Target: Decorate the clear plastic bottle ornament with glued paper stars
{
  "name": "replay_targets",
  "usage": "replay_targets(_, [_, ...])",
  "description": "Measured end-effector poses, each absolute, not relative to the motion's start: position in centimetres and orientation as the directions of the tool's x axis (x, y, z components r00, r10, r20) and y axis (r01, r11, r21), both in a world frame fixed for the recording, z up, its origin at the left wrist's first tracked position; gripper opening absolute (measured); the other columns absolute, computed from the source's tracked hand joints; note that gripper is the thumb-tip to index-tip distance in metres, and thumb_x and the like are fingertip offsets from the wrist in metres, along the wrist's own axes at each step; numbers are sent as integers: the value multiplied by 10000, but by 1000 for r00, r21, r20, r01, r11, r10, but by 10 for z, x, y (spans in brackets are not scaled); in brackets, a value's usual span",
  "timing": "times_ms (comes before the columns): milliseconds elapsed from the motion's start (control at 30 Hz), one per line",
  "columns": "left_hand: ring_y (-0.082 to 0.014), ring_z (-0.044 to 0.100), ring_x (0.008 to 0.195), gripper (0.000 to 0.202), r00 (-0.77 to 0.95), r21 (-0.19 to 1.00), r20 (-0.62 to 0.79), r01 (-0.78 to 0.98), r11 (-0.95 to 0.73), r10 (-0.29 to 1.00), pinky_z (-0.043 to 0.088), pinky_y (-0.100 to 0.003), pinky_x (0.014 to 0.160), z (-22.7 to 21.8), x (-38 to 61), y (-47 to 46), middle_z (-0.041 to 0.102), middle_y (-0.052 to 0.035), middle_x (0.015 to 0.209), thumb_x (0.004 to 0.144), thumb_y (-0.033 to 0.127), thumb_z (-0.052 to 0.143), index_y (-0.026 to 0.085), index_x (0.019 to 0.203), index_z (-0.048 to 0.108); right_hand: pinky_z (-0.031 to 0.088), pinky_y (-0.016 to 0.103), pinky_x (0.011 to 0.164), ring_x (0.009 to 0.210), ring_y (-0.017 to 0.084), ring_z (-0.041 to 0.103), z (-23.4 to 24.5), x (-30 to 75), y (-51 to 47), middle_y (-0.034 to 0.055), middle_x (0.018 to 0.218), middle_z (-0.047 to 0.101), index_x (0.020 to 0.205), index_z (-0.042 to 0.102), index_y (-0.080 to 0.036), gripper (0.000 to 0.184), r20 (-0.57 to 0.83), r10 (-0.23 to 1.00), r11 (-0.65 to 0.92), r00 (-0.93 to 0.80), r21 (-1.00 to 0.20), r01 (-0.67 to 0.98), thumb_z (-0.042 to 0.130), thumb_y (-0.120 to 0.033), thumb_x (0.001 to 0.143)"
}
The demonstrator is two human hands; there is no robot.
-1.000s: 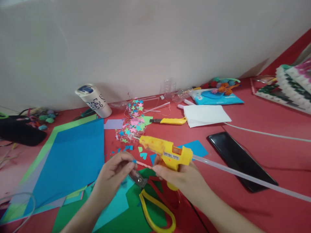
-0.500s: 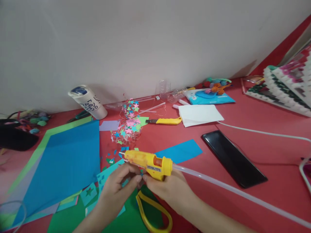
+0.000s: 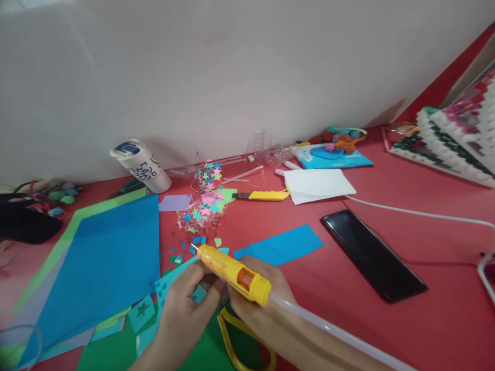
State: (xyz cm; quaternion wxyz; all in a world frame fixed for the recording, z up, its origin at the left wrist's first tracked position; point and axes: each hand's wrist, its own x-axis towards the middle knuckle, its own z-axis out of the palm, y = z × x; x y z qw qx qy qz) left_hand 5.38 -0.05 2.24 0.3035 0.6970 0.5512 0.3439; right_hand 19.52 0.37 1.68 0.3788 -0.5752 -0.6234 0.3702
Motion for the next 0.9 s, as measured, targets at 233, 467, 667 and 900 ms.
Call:
replay_targets(233, [-130, 569, 594, 113, 45, 923, -44, 385, 23, 998, 451, -230, 560, 23, 50, 5, 612, 1, 663, 781, 173, 524, 186, 715, 615, 563, 315, 524, 627, 262, 681, 21, 201, 1, 39, 652, 704, 661, 575, -251, 141, -117, 993, -119, 23, -957, 263, 553, -386, 697])
replay_targets(467, [-106, 537, 478, 121, -149, 970, -183, 134, 203, 972, 437, -202, 485, 35, 32, 20, 570, 35, 502, 712, 278, 626, 171, 662, 602, 558, 375, 745, 765, 282, 699, 47, 228, 6, 29, 770, 763, 816, 754, -258, 246, -197, 977, -159, -83, -930, 333, 592, -420, 727])
replay_targets(667, [-115, 551, 517, 96, -187, 953, -101, 264, 149, 977, 445, -211, 514, 37, 29, 22, 585, 25, 543, 724, 270, 606, 176, 706, 615, 551, 338, 778, 787, 270, 689, 48, 226, 1, 16, 667, 740, 607, 706, -262, 198, -218, 976, -201, -16, -921, 333, 607, -414, 688])
replay_targets(900, [-128, 547, 550, 97, -161, 943, -60, 314, 109, 985, 453, -230, 544, 33, 33, 20, 584, 14, 587, 748, 265, 586, 185, 709, 624, 569, 319, 639, 572, 241, 656, 45, 224, 1, 6, 568, 713, 572, 665, -273, 176, -156, 988, -153, 19, -922, 355, 636, -405, 685])
